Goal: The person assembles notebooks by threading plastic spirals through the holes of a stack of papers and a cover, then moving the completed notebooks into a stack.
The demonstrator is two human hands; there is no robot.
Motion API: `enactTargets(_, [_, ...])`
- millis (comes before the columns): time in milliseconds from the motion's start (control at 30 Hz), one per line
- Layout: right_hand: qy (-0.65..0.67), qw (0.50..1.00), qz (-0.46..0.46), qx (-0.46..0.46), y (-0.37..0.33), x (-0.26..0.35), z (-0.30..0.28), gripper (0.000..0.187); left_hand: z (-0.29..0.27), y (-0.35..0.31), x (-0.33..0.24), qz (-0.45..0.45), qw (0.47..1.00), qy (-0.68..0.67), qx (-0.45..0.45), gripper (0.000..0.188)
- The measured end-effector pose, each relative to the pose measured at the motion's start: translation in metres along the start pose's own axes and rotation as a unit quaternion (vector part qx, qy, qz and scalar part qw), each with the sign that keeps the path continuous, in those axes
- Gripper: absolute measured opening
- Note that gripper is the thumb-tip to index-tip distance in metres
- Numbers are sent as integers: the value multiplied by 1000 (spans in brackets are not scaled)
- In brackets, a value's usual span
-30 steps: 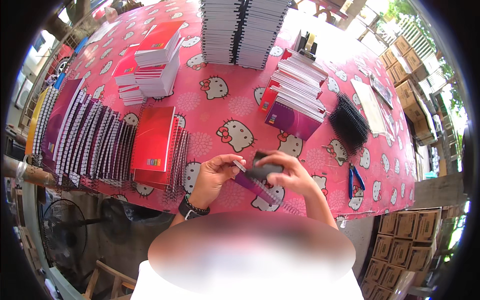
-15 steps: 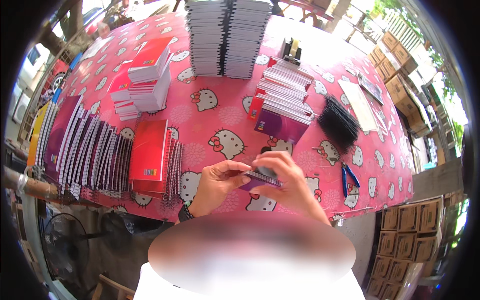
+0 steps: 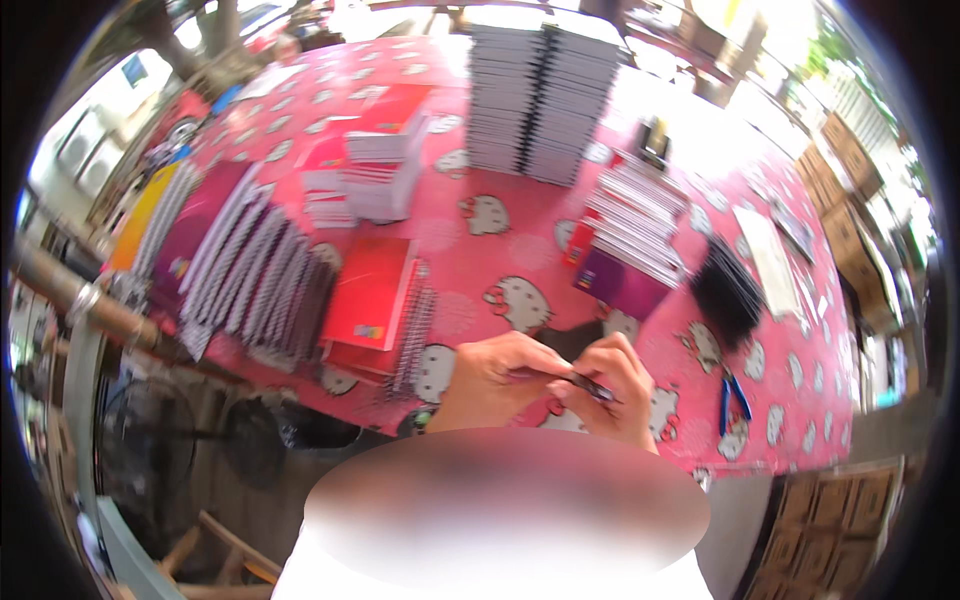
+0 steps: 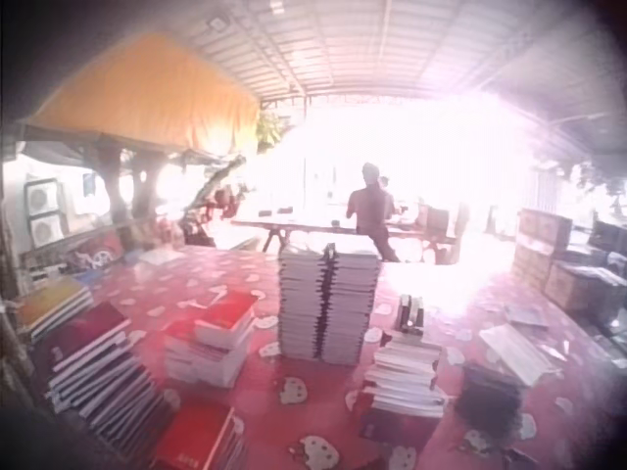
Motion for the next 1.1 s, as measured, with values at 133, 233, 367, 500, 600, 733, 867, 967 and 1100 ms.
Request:
enactTargets(133, [-33,998,-34,32,7,9,-4,21,-3,3,-12,83,995,58,8,15])
enactTargets(233, [-43,997,-29,49,10,17,4,16,-12,-2,-13,34,998,58,-21,16])
enactTargets(367, [-36,996,-51,61,15,23,16,13,-22,-10,-11,-13,997,39,-72,27])
enactTargets(500, [15,997,-60,39,25,33,19,16,-30,-14,-19,57,980,27,-188,39])
enactTargets(600, [148,988,-30,-12,31,33,15,26,-38,-30,-1,-81,957,-217,-174,39])
enactTargets(733, [158,987,18,-4,41,12,3,34,-106,-7,-100,150,889,345,-260,26])
enactTargets(867, [-250,967,-47,-23,46,-80,-32,33,-222,34,-190,170,777,484,-365,30])
enactTargets(967, [-394,917,-47,-39,49,-115,-40,34,-308,74,-164,101,698,675,-219,25])
enactTargets(1100, [-425,903,-48,-43,46,-144,-50,32,-309,88,-154,140,621,752,-173,26])
Point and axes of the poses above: each hand's wrist, its own y-axis towards the middle knuckle, its own z-axis out of the palm, x = y × z, the point moved 3 cm from there along y, towards the middle knuckle, and after that the axes turned 6 degrees about -x, right-handed, at the moved point
